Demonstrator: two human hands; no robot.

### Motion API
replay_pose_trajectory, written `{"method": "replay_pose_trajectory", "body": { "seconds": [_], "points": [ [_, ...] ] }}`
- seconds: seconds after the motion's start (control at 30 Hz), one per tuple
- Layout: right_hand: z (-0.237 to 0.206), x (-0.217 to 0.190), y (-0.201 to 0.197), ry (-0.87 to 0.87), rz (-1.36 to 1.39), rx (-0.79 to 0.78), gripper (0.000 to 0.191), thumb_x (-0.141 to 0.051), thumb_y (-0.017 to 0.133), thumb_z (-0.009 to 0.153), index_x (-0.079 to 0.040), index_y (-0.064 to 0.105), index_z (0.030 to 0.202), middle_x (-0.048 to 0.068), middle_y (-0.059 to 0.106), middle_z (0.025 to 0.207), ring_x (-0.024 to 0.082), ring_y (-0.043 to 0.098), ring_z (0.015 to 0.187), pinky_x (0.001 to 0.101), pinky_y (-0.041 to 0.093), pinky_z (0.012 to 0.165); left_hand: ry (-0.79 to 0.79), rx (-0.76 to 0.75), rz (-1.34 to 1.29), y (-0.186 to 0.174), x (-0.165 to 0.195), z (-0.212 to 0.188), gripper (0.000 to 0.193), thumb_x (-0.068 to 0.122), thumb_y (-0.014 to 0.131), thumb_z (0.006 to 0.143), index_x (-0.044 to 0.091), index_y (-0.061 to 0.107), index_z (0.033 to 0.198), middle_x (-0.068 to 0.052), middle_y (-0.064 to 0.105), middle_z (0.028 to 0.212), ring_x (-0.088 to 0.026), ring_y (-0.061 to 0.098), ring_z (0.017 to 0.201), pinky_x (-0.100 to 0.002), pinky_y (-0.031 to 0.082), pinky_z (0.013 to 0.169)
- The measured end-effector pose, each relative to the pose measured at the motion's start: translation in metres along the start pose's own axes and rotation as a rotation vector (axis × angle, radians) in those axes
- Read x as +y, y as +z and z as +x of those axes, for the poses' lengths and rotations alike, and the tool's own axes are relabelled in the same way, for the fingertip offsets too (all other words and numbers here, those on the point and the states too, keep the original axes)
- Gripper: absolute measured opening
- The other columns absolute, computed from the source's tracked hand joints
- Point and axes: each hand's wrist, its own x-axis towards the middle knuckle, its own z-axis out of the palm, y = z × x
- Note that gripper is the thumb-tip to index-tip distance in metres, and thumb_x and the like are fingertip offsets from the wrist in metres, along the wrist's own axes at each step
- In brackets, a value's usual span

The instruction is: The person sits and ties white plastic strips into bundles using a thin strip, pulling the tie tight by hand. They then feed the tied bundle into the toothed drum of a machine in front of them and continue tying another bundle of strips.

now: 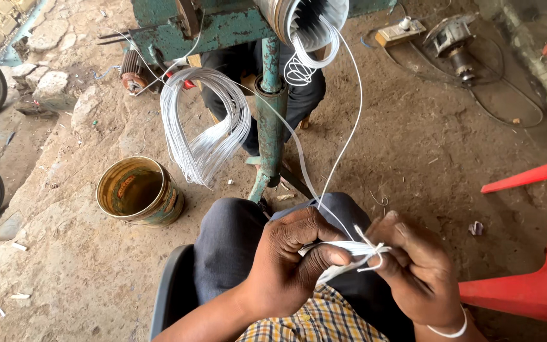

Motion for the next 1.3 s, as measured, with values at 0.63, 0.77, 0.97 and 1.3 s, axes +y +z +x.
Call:
{"method": "replay_pose_trajectory", "body": {
  "seconds": [0.63,0.77,0.97,1.3],
  "points": [
    [0.007,0.006,-0.006,-0.011,0.252,-0.063,0.018,-0.016,0.072,0.100,-0.002,0.063,0.096,0.009,0.064,0.090,0.012,0.054,0.081,0.0261,0.043,0.072,-0.098,-0.184,-0.041,-0.010,0.013,0.007,0.022,0.024,0.075,0.097,0.004,0.076,0.105,-0.006,0.071,0.091,-0.016,0.068,0.086,-0.031,0.054,0.079],
    [0.002,0.011,-0.007,-0.113,0.000,0.011,0.025,-0.025,0.071,0.101,-0.001,0.068,0.101,0.003,0.062,0.083,0.005,0.053,0.072,0.0223,0.043,0.064,-0.136,-0.102,0.004,-0.001,0.007,0.004,0.022,0.026,0.078,0.092,0.004,0.075,0.098,-0.006,0.072,0.089,-0.016,0.068,0.084,-0.031,0.053,0.076],
    [0.007,0.031,0.022,-0.085,0.330,0.062,0.033,-0.029,0.061,0.111,0.004,0.063,0.108,0.011,0.066,0.102,0.016,0.060,0.092,0.0319,0.050,0.083,0.067,0.046,0.018,0.011,0.006,0.000,0.021,0.025,0.071,0.104,0.005,0.066,0.104,-0.008,0.065,0.092,-0.020,0.063,0.082,-0.031,0.050,0.075],
    [0.010,0.042,0.025,-0.049,0.109,0.046,0.041,-0.037,0.057,0.109,0.002,0.069,0.103,-0.002,0.054,0.070,0.003,0.042,0.060,0.0232,0.032,0.053,-0.109,0.014,0.240,-0.002,0.000,0.002,0.030,0.030,0.062,0.103,0.003,0.069,0.090,-0.007,0.066,0.075,-0.018,0.065,0.066,-0.031,0.051,0.058]
  ]
}}
